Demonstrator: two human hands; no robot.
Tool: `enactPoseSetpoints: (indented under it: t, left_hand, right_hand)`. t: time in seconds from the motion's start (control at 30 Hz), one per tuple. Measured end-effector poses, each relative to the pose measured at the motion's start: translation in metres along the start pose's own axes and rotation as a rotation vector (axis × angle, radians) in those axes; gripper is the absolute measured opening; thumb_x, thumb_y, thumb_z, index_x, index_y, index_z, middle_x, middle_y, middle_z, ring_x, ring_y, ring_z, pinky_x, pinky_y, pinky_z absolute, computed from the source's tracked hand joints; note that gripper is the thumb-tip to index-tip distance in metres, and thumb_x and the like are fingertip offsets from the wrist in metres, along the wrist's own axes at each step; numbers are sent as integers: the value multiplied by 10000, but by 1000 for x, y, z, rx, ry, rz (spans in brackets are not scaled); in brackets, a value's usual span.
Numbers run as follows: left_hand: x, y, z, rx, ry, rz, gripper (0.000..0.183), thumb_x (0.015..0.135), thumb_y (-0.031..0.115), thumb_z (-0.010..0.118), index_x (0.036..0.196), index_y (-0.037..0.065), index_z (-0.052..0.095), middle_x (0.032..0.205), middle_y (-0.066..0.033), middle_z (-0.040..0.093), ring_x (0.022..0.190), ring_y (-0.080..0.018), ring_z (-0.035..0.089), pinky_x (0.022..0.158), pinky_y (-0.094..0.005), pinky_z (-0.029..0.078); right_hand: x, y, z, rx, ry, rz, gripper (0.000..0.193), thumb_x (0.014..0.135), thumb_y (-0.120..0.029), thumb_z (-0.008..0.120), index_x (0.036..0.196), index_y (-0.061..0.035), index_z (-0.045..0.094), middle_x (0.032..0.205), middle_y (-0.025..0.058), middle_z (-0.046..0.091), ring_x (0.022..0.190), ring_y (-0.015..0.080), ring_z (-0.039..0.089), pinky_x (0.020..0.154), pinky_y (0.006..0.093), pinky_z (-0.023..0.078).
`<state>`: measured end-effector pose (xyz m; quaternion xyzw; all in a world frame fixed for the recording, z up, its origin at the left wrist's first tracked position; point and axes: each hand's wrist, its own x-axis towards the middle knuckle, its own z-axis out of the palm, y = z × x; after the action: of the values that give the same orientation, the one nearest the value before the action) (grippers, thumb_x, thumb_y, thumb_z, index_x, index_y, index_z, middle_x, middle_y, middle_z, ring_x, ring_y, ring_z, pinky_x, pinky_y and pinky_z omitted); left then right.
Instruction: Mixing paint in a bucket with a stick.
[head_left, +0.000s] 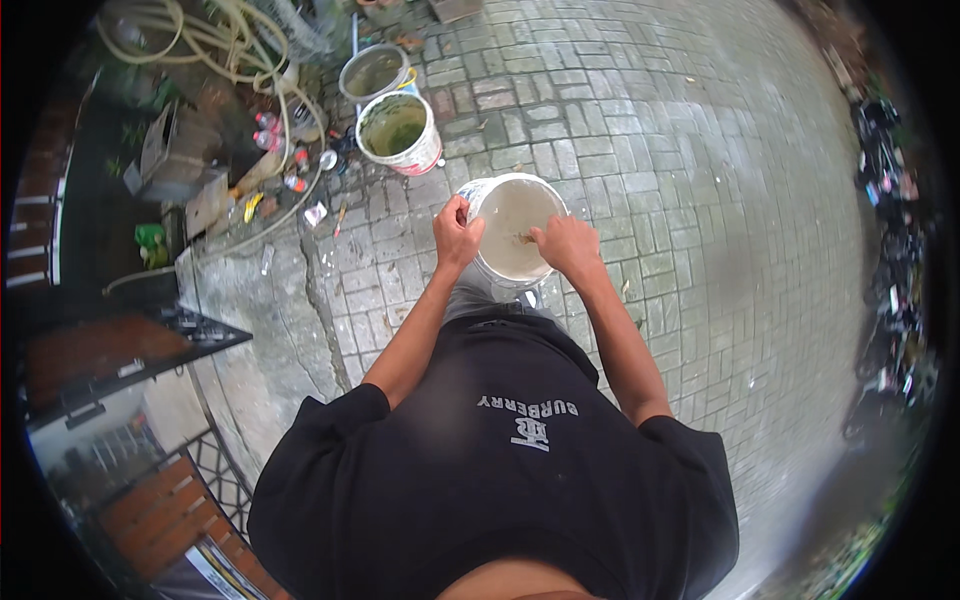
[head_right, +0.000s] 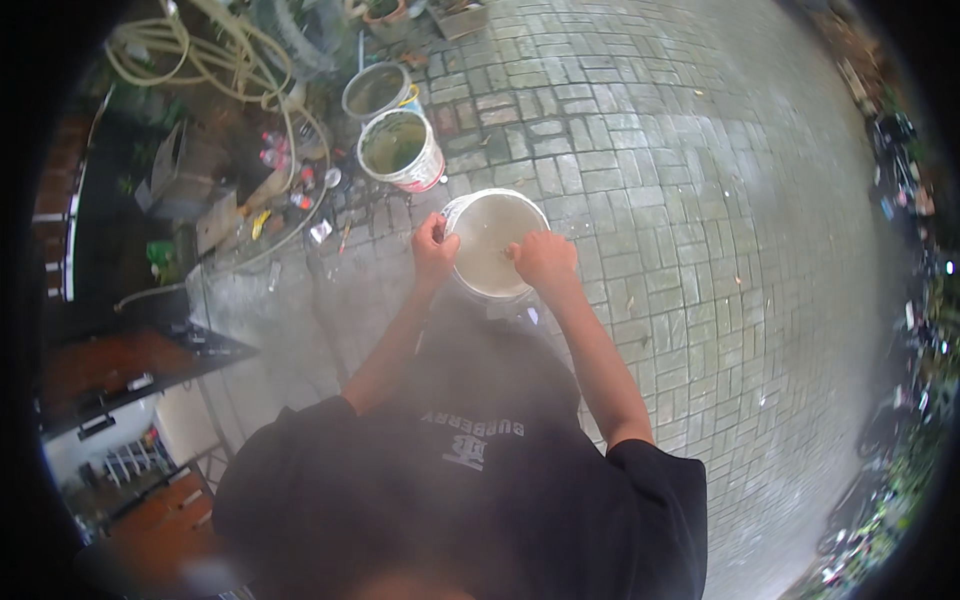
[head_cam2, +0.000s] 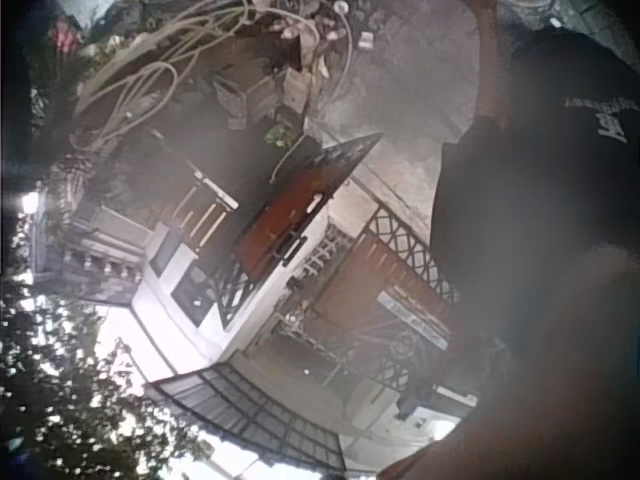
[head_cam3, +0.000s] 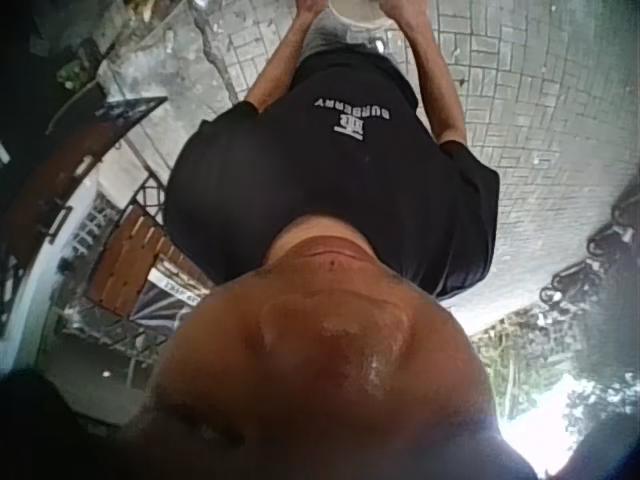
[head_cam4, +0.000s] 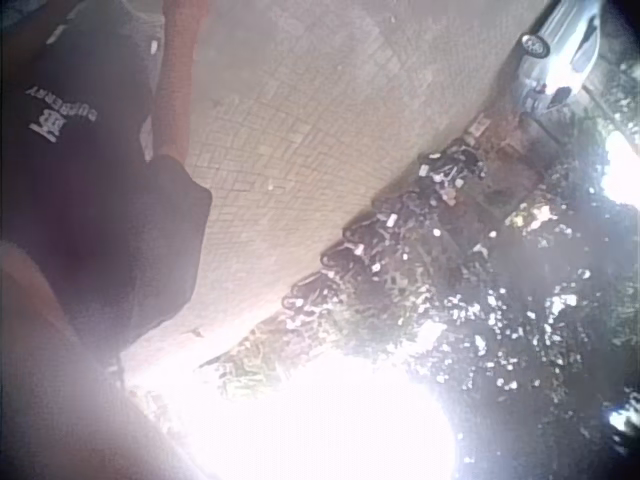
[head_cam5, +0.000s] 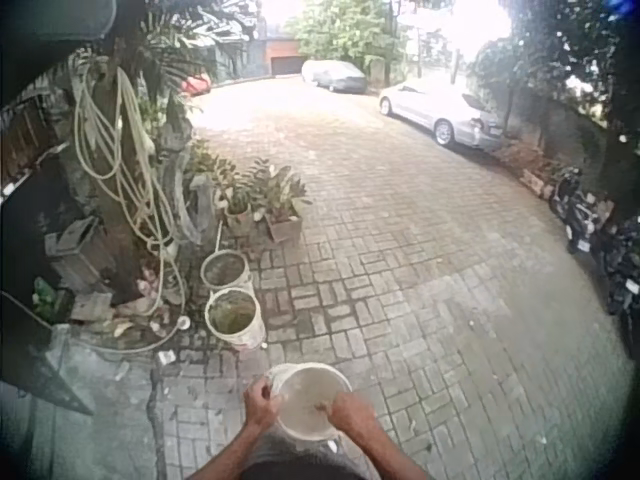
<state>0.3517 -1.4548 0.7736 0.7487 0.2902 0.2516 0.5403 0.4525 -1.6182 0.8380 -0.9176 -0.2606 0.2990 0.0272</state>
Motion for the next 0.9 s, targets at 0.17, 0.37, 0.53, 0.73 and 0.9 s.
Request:
enactPoseSetpoints:
  t: [0.17,0.37,0.53,0.73,0.9]
  left_hand:
    - [35,-64,-46,5,45,-97,206,632,105,607,684,34,421,578,0,367,540,-97,347,491,-272,301]
    - [67,-152,-100,90,140,-262,254,639,109,630,725,48,399,637,11,334,589,-99,328,516,-266,301]
    - [90,-249,-137,124,163,-485,253,632,78,617,741,79,389,677,28,345,609,-76,321,530,-239,296]
    - [102,-355,-197,-8,326,-721,291,633,-16,563,837,91,384,730,43,388,633,-38,354,555,-200,310]
    - [111,-395,-206,15,393,-837,294,641,-30,558,847,90,387,742,36,391,638,-40,355,564,-204,315]
  right_hand:
    - [66,-27,-17,225,96,-136,400,881,-401,564,923,-20,681,883,153,682,736,300,661,662,407,519]
    - [249,-42,31,983,135,-27,323,894,-310,577,979,-7,652,784,51,646,612,127,598,559,264,484]
    - [470,-75,170,733,481,-108,282,895,-242,564,1050,-13,617,812,90,636,797,138,611,620,281,500]
    - [664,-263,251,1491,-202,-35,191,887,-138,538,991,-6,628,762,66,616,636,144,581,572,284,475]
    - [763,-301,315,982,304,-69,268,852,-160,574,1055,12,608,763,129,641,767,283,638,692,373,504]
